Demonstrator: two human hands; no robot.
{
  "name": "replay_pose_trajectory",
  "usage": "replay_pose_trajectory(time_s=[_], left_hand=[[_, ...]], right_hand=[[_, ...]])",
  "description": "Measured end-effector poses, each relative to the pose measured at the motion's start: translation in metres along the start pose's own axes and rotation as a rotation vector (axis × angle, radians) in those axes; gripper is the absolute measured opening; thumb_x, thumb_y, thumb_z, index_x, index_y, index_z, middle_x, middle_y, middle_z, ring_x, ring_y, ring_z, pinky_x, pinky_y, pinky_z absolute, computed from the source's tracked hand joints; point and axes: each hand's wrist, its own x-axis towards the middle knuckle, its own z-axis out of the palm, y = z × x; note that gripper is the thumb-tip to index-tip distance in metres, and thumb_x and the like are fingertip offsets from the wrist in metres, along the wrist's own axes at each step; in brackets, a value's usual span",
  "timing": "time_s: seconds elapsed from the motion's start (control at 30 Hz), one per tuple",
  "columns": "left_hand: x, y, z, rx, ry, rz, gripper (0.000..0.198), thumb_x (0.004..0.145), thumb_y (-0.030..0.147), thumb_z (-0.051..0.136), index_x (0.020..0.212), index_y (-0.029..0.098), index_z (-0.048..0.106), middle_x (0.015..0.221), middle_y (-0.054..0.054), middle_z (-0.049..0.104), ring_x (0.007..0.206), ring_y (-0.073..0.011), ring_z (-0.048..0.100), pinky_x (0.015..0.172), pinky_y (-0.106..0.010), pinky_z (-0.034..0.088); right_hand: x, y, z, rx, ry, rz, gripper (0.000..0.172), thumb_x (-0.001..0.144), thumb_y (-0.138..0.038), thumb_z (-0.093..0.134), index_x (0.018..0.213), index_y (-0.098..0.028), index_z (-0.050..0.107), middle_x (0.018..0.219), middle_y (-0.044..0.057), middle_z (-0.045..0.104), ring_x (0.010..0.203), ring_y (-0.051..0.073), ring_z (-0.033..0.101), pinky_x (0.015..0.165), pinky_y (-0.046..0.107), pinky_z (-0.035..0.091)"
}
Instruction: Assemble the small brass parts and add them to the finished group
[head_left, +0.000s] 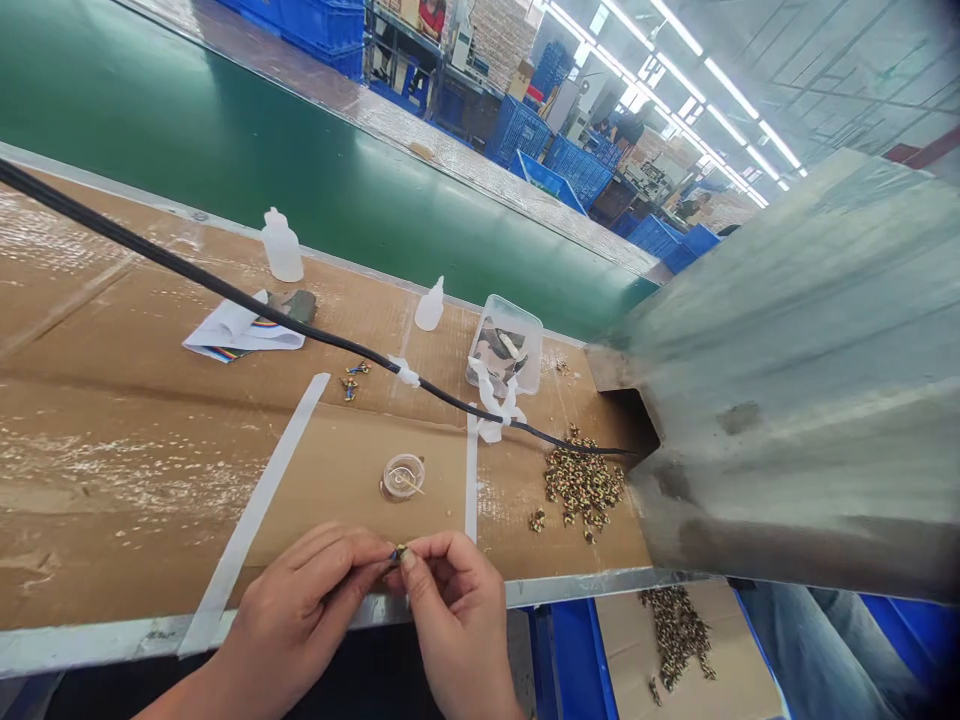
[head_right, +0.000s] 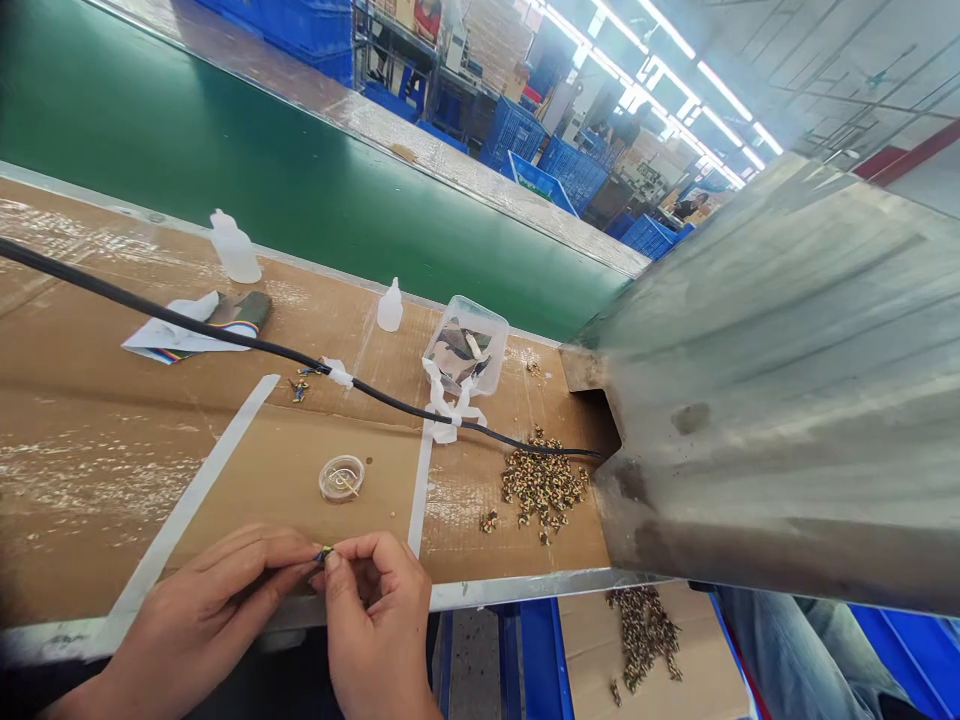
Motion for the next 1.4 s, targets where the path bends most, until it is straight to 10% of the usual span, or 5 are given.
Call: replay_pose_trajectory(time_s=[0.73, 1.4], left_hand=[[0.004, 0.005, -0.002, -0.069, -0.024, -0.062, 0.013, 0.092, 0.015, 0.054, 0.095, 0.023, 0.064, 0.079, 0.003, 0.068, 0.073, -0.0114, 0.064, 0.069, -0.019, 0.051], [0.013, 0.005, -0.016, -0.414, -0.074, -0.395, 0.010, 0.084, 0.035, 0.068, 0.084, 0.027, 0.073, 0.080, 0.001, 0.074, 0.076, -0.0152, 0.072, 0.070, -0.017, 0.058]], right_hand=[[-0.001, -0.002, 0.003, -0.020, 0.016, -0.032, 0.028, 0.089, -0.039, 0.062, 0.080, -0.014, 0.068, 0.073, 0.009, 0.072, 0.065, 0.018, 0.066, 0.059, 0.025, 0.051], [-0.003, -0.018, 0.011, 0.265, -0.036, 0.007, 0.025, 0.085, -0.039, 0.069, 0.081, -0.015, 0.066, 0.067, 0.005, 0.070, 0.061, 0.015, 0.067, 0.061, 0.023, 0.053]])
